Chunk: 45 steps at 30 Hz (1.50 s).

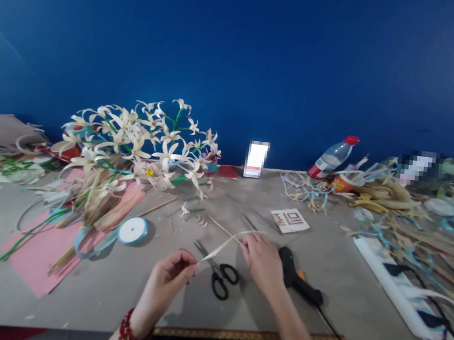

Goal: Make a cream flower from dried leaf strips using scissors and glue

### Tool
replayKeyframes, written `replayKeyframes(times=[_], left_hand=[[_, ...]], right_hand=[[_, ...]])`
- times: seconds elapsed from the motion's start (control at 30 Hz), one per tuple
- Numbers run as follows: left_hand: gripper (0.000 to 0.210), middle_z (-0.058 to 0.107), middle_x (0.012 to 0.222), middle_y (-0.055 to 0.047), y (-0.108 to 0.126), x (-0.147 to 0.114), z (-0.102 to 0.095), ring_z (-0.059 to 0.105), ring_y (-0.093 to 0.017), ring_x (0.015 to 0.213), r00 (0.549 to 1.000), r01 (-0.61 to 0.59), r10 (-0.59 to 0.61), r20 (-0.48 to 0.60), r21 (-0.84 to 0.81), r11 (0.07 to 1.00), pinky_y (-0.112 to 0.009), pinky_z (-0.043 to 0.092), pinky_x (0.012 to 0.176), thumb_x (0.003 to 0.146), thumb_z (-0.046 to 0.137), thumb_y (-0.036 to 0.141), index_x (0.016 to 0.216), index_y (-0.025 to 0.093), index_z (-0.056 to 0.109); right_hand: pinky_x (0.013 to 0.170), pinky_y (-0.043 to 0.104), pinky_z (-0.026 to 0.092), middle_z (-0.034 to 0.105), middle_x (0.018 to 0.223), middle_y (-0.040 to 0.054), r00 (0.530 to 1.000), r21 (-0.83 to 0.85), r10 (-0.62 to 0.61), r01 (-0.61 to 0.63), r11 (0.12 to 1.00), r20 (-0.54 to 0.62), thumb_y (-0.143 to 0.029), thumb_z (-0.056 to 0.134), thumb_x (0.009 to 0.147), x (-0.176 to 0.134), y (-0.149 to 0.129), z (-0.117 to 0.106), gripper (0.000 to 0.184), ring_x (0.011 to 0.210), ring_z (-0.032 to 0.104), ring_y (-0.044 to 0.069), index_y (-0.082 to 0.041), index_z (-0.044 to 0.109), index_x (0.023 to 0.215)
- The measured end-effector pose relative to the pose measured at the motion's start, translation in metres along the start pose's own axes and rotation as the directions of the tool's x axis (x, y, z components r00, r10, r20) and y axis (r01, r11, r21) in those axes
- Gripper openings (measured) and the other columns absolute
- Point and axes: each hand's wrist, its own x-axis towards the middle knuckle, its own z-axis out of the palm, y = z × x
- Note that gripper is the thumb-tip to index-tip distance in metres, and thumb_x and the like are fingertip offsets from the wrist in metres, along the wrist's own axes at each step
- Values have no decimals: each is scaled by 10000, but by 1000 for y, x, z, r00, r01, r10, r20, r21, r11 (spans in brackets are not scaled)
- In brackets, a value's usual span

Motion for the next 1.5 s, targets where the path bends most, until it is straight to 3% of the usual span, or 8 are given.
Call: replayKeyframes(times=[0.1,0.2,0.37,0.43,0.63,1.0,1.27,1.5], left_hand=[[288,586,614,16,2,2,0,509,-97,561,1000,8,-8,4,-62,998,-195,420,558,805,722,414,739,148,631],[332,591,589,16,6,3,2,502,-90,531,999,26,-23,28,-118,993,-196,416,537,788,739,447,723,147,612],[336,600,569,15,11,4,11,507,-92,516,996,30,-16,91,-149,988,-202,429,532,787,742,451,719,151,606],[310,609,575,10,11,3,13,518,-98,527,994,13,-1,105,-106,994,-205,434,537,802,731,429,726,150,619],[246,647,641,-15,10,-5,10,550,-113,589,991,-33,30,128,20,999,-214,457,581,836,701,367,762,137,655],[213,650,647,-28,16,-8,9,563,-131,603,983,-124,107,149,110,986,-224,463,590,866,652,313,742,140,662],[256,654,655,-22,23,-13,7,588,-143,633,954,-274,231,192,243,930,-235,460,649,919,600,331,726,167,636],[264,621,663,-19,17,-9,1,570,-143,640,966,-207,171,195,181,961,-234,453,638,921,598,363,745,166,610]], right_hand=[[702,356,459,657,809,93,1000,45,5,-5,999,-5,-202,454,963,-10,5,-8,153,771,638,264,-202,533,832],[677,320,476,647,795,51,998,373,60,-64,925,21,-282,413,994,-21,5,-19,130,722,651,219,-218,501,923],[530,245,438,596,819,5,964,860,-54,-206,468,260,-354,390,1009,-34,-36,-28,246,543,544,126,-207,502,1171],[535,234,412,579,767,-10,951,871,-110,-212,443,288,-379,395,1022,-36,-57,-30,260,552,510,121,-208,559,1130],[667,256,413,587,707,4,974,792,-104,-101,602,203,-439,417,1018,-35,-81,-30,359,671,550,162,-208,576,794],[589,241,363,475,608,-30,968,870,-104,-155,467,229,-503,455,991,-36,-84,-30,449,598,461,131,-195,564,684],[442,220,168,391,518,-69,833,837,-116,-546,-16,541,-660,662,781,-39,-89,-27,507,463,276,74,-177,575,654],[416,212,94,360,471,-87,762,726,-204,-648,-229,615,-546,710,795,-43,-76,-38,432,418,204,47,-158,585,653]])
